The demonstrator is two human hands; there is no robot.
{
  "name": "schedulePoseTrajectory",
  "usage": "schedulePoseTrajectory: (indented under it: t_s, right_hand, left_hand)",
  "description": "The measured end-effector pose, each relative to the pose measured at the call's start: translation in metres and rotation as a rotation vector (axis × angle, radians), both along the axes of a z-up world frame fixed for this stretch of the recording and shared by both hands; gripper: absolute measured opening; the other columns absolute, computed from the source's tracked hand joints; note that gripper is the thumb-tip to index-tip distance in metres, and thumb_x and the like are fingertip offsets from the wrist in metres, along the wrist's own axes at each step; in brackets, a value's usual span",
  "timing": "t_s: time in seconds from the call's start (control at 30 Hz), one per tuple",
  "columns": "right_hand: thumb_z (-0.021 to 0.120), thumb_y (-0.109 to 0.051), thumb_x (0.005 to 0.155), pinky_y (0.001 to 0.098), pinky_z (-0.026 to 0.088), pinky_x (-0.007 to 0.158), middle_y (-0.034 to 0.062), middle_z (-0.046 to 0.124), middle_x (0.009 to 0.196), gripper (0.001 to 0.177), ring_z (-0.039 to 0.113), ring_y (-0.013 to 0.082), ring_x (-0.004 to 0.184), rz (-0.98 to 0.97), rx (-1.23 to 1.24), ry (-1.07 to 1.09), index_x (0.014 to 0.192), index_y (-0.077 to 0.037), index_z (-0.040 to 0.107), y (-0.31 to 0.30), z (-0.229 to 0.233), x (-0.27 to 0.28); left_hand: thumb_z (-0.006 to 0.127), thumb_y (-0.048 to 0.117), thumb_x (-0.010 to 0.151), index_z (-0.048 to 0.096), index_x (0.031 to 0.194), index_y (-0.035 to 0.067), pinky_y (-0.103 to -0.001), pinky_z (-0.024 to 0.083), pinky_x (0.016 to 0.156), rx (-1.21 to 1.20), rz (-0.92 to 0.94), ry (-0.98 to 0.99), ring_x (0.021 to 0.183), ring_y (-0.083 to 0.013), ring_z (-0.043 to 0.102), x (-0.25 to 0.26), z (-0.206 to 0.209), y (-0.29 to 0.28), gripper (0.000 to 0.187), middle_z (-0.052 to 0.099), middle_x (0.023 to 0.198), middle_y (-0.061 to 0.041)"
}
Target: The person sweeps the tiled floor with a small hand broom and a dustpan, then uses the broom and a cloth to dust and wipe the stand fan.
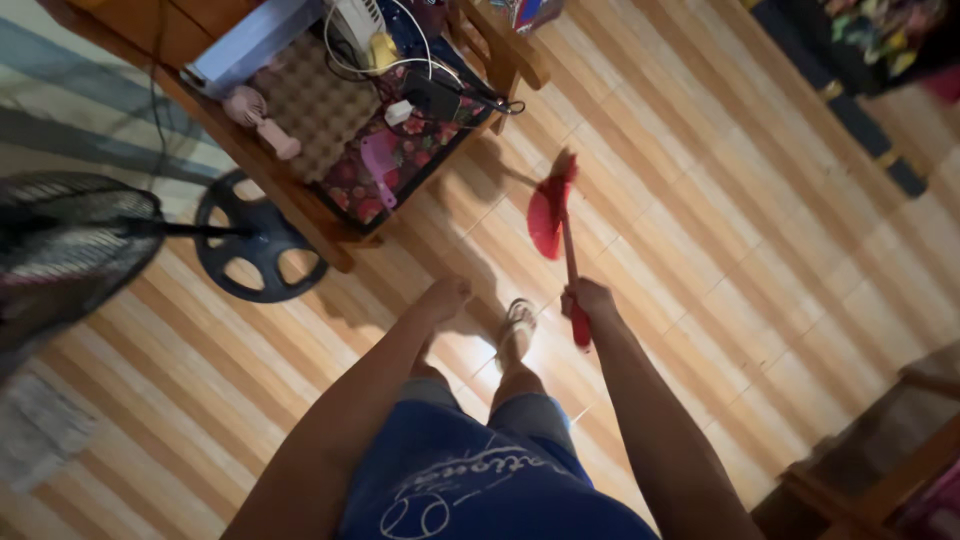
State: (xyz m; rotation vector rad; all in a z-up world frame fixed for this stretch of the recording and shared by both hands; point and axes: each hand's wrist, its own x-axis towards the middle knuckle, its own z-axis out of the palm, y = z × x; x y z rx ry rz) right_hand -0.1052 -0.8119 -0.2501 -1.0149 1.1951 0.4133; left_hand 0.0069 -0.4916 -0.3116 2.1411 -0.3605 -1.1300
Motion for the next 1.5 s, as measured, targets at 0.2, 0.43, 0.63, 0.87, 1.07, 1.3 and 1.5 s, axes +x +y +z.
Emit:
schedulePoseTrajectory:
  t_s: [0.2, 0.43, 0.63, 0.87, 1.07, 1.3, 1.5]
  right_hand:
    - [0.054, -0.012, 0.098, 0.0243, 0.046, 0.048, 0.0117, 0.066, 0.088, 0.043, 0.056, 0.0117, 0.059, -0.029, 0.359, -0.006, 0.141, -0.008, 0.051, -0.013, 0.067, -0.054]
    - [0.06, -0.019, 0.099, 0.029, 0.042, 0.041, 0.0066, 0.06, 0.073, 0.045, 0.051, 0.0133, 0.049, 0.551, 0.034, 0.075, 0.145, -0.016, 0.059, 0.034, -0.04, 0.01]
    - [0.062, -0.021, 0.098, 0.0301, 0.038, 0.039, 0.007, 0.06, 0.07, 0.042, 0.045, 0.0138, 0.044, 0.906, -0.134, -0.007, 0.14, -0.022, 0.064, 0.036, -0.218, 0.087]
    - [0.061, -0.021, 0.1, 0.0294, 0.039, 0.038, 0.0046, 0.062, 0.067, 0.04, 0.049, 0.0129, 0.043, 0.777, -0.146, -0.212, 0.139, -0.021, 0.065, 0.055, -0.376, 0.173]
    - [0.062, -0.018, 0.098, 0.0292, 0.037, 0.037, 0.0045, 0.061, 0.068, 0.043, 0.047, 0.0122, 0.043, 0.585, -0.104, -0.249, 0.141, -0.02, 0.064, 0.053, -0.433, 0.236]
    - [0.062, -0.026, 0.1, 0.0308, 0.041, 0.037, 0.0042, 0.062, 0.066, 0.04, 0.049, 0.0138, 0.042, 0.469, -0.078, -0.103, 0.14, -0.023, 0.062, 0.004, -0.366, 0.205]
    - [0.063, -0.032, 0.104, 0.0321, 0.037, 0.034, 0.0059, 0.057, 0.058, 0.032, 0.048, 0.0161, 0.037, 0.386, -0.149, 0.048, 0.115, -0.005, 0.073, -0.015, -0.264, 0.057]
  left_hand:
    - [0.068, 0.026, 0.092, 0.071, 0.112, 0.003, -0.046, 0.053, 0.093, -0.15, 0.095, -0.198, 0.108, -0.0399, 0.067, -0.019, -0.041, -0.054, 0.031, 0.071, 0.114, -0.023]
    - [0.065, 0.026, 0.095, 0.069, 0.12, 0.006, -0.041, 0.056, 0.09, -0.095, 0.359, -0.197, 0.105, -0.0329, 0.07, 0.027, -0.118, -0.059, 0.032, 0.073, 0.115, -0.017]
    - [0.061, 0.025, 0.101, 0.069, 0.121, 0.008, -0.039, 0.057, 0.085, -0.029, 0.595, -0.204, 0.099, -0.0288, 0.071, 0.093, -0.237, -0.031, 0.027, 0.073, 0.111, -0.015]
    - [0.063, 0.008, 0.093, 0.073, 0.114, 0.004, -0.032, 0.056, 0.08, -0.112, 0.756, -0.542, 0.091, -0.0183, 0.071, 0.148, -0.275, -0.023, 0.023, 0.076, 0.102, -0.011]
    - [0.064, 0.007, 0.095, 0.074, 0.114, 0.006, -0.028, 0.055, 0.08, -0.349, 0.861, -0.445, 0.087, -0.0139, 0.071, 0.175, -0.237, -0.052, 0.021, 0.076, 0.091, -0.004]
    - [0.07, 0.014, 0.096, 0.073, 0.114, 0.006, -0.031, 0.054, 0.075, -0.256, 0.74, -0.375, 0.084, -0.0161, 0.07, 0.137, -0.227, -0.07, 0.02, 0.074, 0.092, -0.005]
    - [0.064, 0.016, 0.095, 0.074, 0.111, 0.011, -0.034, 0.056, 0.071, -0.061, 0.589, -0.266, 0.079, -0.0189, 0.072, 0.078, -0.156, -0.089, 0.019, 0.077, 0.092, -0.005]
